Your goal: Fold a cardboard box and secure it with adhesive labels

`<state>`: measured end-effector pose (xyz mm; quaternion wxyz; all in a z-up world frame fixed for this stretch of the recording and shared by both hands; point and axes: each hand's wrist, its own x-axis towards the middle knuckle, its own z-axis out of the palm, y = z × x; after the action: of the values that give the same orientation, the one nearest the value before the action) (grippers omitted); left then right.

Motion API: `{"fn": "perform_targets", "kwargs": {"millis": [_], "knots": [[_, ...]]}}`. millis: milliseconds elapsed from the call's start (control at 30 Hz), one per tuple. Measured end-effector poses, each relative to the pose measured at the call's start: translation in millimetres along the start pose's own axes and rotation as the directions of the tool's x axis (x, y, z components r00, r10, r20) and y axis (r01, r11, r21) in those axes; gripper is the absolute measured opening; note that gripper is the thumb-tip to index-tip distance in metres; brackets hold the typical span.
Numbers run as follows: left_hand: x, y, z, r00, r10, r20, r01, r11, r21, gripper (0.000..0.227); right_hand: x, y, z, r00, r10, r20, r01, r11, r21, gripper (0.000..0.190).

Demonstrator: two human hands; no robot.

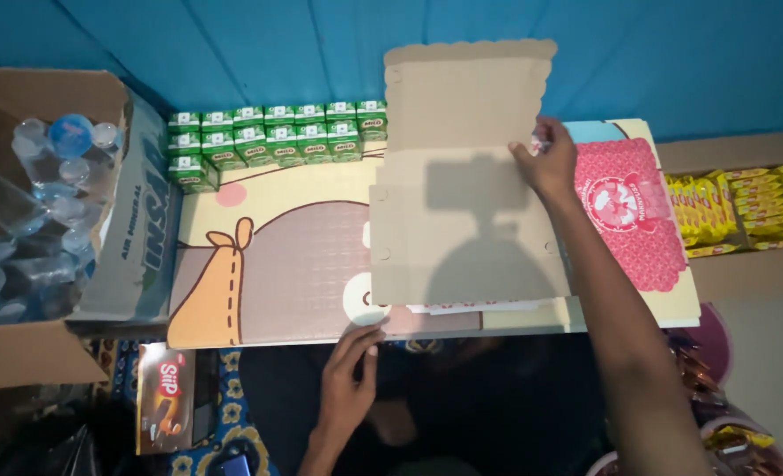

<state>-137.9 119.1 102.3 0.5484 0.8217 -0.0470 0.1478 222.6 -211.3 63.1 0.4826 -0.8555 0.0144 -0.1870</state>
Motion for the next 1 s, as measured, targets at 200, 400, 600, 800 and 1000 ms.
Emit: {"fn": "perform_targets", "kwargs": {"millis": [200,400,600,800,1000], "knots": [[18,-15,7,0.996,-0.024,-0.089,0.022,1.0,-0.012,0.024,-58,-30,-32,0.996,-0.09,-0.003,0.09,0.994,0.059,0.055],[36,-27,14,0.975,-0.123,-0.182,0.116,0.992,-0.048,0.013,-195,-75,-29,0.978,-0.117,0.174,0.103,0.991,0.09,0.04],[50,-35,16,0.938,-0.314,-0.146,0.309,0.95,-0.054,0.031,-283,-103,18,0.903,-0.359,0.235,0.377,0.926,-0.033,0.03],[53,-41,20,0.903,-0.409,-0.133,0.396,0.911,-0.116,0.026,-292,-110,43,0.831,-0.483,0.276,0.546,0.805,-0.232,0.03],[49,-40,40,0.913,-0.387,-0.128,0.371,0.919,-0.136,0.033,-284,-124,36,0.848,-0.46,0.264,0.504,0.854,-0.13,0.026]]}}
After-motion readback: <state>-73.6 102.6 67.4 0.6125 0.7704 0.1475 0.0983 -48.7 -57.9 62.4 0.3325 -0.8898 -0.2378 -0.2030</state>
